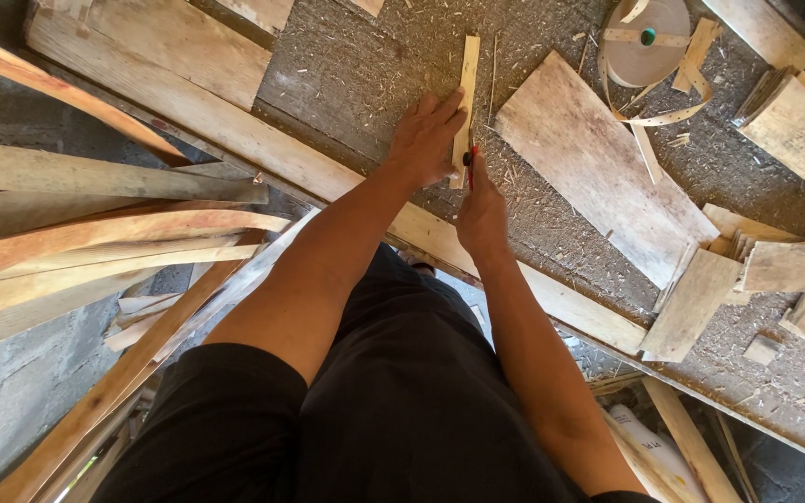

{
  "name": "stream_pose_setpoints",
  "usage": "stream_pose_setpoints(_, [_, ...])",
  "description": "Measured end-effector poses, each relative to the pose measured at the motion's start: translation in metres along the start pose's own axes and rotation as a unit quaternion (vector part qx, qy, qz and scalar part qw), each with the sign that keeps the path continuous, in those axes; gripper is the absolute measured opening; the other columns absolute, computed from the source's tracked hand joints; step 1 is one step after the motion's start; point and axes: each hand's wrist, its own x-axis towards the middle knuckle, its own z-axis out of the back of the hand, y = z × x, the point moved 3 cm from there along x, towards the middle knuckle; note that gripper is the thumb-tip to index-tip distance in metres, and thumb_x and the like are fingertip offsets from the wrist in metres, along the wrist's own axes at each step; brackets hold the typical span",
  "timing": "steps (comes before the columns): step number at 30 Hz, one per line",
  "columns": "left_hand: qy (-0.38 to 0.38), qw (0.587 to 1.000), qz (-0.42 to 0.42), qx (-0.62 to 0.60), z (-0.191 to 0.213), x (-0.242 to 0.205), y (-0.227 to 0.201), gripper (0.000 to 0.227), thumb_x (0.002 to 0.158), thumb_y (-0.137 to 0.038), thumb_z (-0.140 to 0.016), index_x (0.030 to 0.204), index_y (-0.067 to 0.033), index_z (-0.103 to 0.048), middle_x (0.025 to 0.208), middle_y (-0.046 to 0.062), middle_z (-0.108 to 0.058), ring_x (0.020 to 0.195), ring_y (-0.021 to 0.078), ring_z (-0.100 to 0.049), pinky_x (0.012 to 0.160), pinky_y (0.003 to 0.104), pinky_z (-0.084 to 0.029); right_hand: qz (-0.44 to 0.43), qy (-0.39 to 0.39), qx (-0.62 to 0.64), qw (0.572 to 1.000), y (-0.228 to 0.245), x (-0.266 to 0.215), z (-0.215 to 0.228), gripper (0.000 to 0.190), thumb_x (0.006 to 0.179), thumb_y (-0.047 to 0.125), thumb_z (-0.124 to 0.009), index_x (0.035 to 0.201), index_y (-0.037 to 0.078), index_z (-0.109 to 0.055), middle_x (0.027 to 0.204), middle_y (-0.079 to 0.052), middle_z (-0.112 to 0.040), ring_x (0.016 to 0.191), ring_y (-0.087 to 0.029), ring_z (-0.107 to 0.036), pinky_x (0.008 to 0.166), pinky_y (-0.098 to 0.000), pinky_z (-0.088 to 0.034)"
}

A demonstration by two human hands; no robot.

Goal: Arranging and trimming small wood pieces to fit into a wooden frame.

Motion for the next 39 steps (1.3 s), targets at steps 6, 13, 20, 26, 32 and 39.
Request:
stream_pose_setpoints(6, [-0.018, 1.0, -0.01, 0.02, -0.008, 0.003, 0.002, 0.104, 0.063, -0.041, -0.097, 0.149, -0.0094, -0.047, 0.164, 0.007, -0.027, 0.133, 0.0299, -0.038, 0.116, 0.04, -0.034, -0.082, 0.041, -0.027, 0.995, 0.011, -0.002, 0.004, 0.072, 0.093, -0.007, -0.053, 0.16, 0.0, -0.029, 0.104, -0.032, -0.07, 0.084, -0.044, -0.074, 0.069, -0.0489, -0.06])
stream_pose_setpoints(13, [-0.044, 0.999, -0.024, -0.007, -0.011, -0.002, 0.004, 0.101, 0.064, -0.038, -0.097, 0.148, -0.0083, -0.049, 0.166, 0.009, -0.029, 0.134, 0.0288, -0.04, 0.115, 0.039, -0.036, -0.074, 0.043, -0.023, 0.996, 0.0, -0.019, -0.005, 0.075, 0.09, -0.01, -0.054, 0.16, 0.001, -0.028, 0.102, -0.031, -0.069, 0.088, -0.046, -0.071, 0.073, -0.0532, -0.057])
stream_pose_setpoints(20, [-0.053, 0.998, -0.035, 0.014, -0.016, 0.003, 0.006, 0.098, 0.067, -0.036, -0.095, 0.149, -0.0076, -0.049, 0.165, 0.01, -0.028, 0.135, 0.0317, -0.038, 0.116, 0.041, -0.034, -0.057, 0.065, -0.069, 0.994, -0.005, -0.052, 0.006, 0.07, 0.097, -0.002, -0.051, 0.162, 0.004, -0.027, 0.107, -0.036, -0.066, 0.092, -0.052, -0.068, 0.079, -0.0584, -0.055])
stream_pose_setpoints(26, [-0.007, 1.0, 0.0, 0.01, -0.006, 0.002, 0.0, 0.103, 0.065, -0.041, -0.095, 0.15, -0.0121, -0.044, 0.167, 0.006, -0.024, 0.139, 0.0312, -0.035, 0.116, 0.043, -0.033, -0.072, 0.042, -0.024, 0.996, -0.004, -0.059, 0.029, 0.065, 0.097, 0.0, -0.05, 0.16, 0.011, -0.034, 0.128, -0.031, -0.065, 0.104, -0.051, -0.068, 0.085, -0.0557, -0.056])
stream_pose_setpoints(32, [0.02, 1.0, 0.018, 0.002, -0.005, 0.002, -0.002, 0.107, 0.066, -0.043, -0.095, 0.152, -0.0134, -0.04, 0.168, 0.005, -0.022, 0.139, 0.0311, -0.035, 0.118, 0.042, -0.032, -0.044, -0.002, -0.023, 0.999, -0.021, -0.027, 0.008, 0.067, 0.099, -0.001, -0.053, 0.161, 0.008, -0.031, 0.125, -0.03, -0.067, 0.103, -0.047, -0.07, 0.084, -0.0541, -0.057])
stream_pose_setpoints(39, [-0.012, 1.0, 0.018, 0.013, -0.012, 0.002, -0.001, 0.106, 0.064, -0.038, -0.097, 0.152, -0.0139, -0.043, 0.167, 0.003, -0.024, 0.139, 0.0295, -0.035, 0.118, 0.042, -0.031, -0.103, 0.04, -0.039, 0.993, -0.001, 0.001, 0.007, 0.069, 0.098, -0.003, -0.052, 0.161, 0.005, -0.027, 0.112, -0.029, -0.069, 0.09, -0.041, -0.073, 0.072, -0.0505, -0.06])
